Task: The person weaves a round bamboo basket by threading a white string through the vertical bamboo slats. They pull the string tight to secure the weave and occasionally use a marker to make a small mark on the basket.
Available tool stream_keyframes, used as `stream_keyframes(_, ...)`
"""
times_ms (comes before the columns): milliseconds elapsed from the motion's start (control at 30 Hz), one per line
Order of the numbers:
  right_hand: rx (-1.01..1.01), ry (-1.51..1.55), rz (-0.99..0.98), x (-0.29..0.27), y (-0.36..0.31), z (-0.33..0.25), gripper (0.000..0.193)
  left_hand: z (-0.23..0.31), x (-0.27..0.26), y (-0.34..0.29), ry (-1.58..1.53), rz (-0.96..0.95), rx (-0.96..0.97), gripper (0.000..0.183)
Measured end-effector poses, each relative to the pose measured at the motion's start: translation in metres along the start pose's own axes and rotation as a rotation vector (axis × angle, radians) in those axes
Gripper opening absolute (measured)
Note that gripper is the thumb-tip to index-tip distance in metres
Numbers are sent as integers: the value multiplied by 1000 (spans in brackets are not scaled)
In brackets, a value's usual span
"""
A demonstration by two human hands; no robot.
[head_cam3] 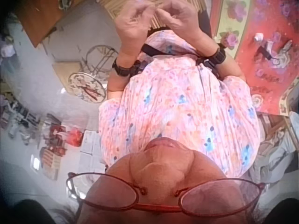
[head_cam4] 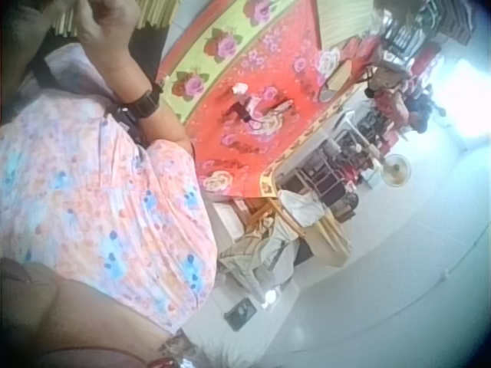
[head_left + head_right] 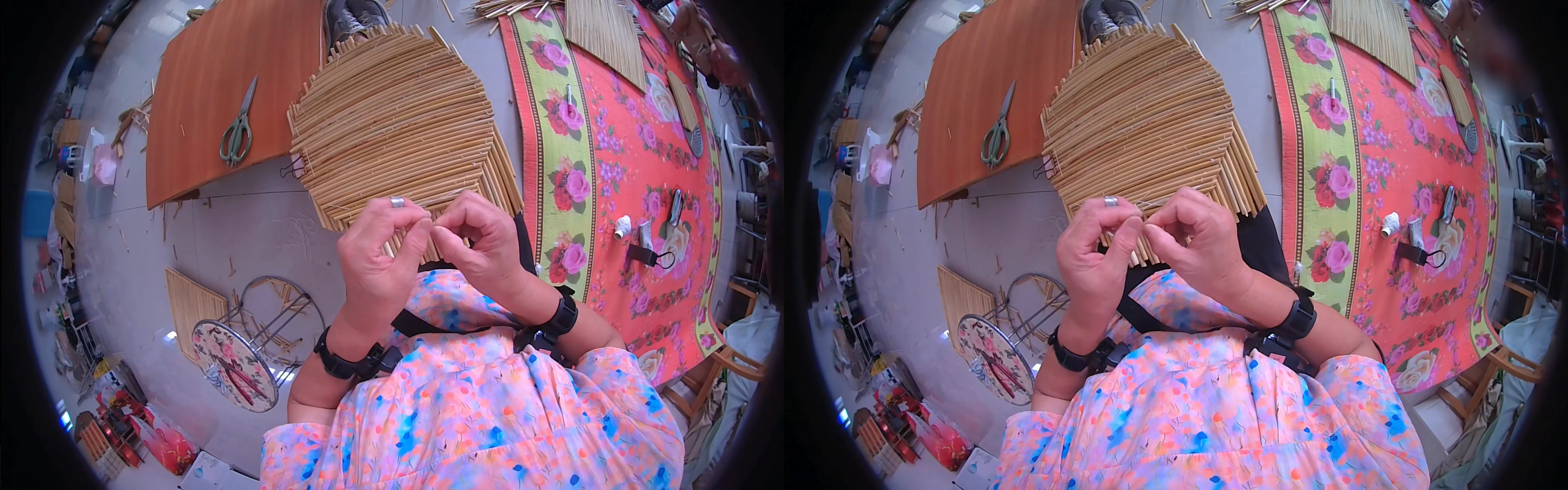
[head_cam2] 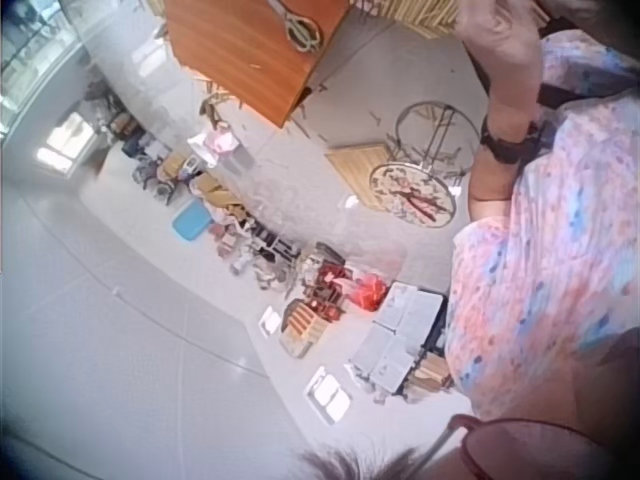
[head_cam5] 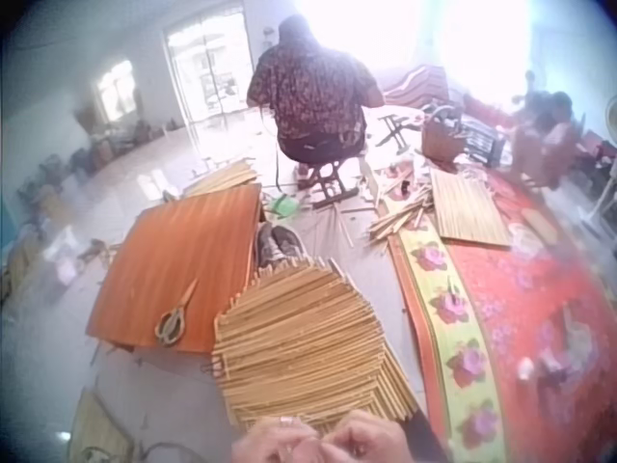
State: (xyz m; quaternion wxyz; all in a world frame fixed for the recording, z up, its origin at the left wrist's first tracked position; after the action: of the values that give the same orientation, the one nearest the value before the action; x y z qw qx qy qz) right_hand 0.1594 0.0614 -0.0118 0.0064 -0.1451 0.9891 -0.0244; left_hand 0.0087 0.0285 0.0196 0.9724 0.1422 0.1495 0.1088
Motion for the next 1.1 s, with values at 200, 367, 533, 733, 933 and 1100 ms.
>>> stream_keyframes(200,30,-7,-27,-1,-1,2,10,4,-10,6,337,41,152,12)
stream_keyframes(367,-11,-43,-83,-1,0,-4,10,-6,-8,0,-67,-30,-75,9)
stream_keyframes(533,-41,-97,-125,-3,1,-6,9,-9,-6,-3,-296,-79,-229,6)
stream_keyframes(733,52,0,-72,0,0,3,8,-13,-5,-3,-336,-85,-295,8)
stream_keyframes(933,80,218,-71,0,1,1,14,-20,-4,-8,-440,-152,-383,8)
stream_keyframes(1100,78,239,-124,-2,0,5,8,-29,-4,-13,-585,-207,-447,6)
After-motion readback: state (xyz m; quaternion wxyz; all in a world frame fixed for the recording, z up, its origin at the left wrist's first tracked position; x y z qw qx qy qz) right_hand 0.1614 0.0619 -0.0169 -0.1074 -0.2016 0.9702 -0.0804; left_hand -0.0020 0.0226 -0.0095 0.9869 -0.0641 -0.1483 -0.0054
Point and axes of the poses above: each hand's wrist, its own y-axis towards the middle knuckle, its own x-axis out of the palm, z = x × y, the point moved 1 cm from there along y, towards the middle knuckle, and after that the axes turned 6 degrees about x, right-handed, at the moved point
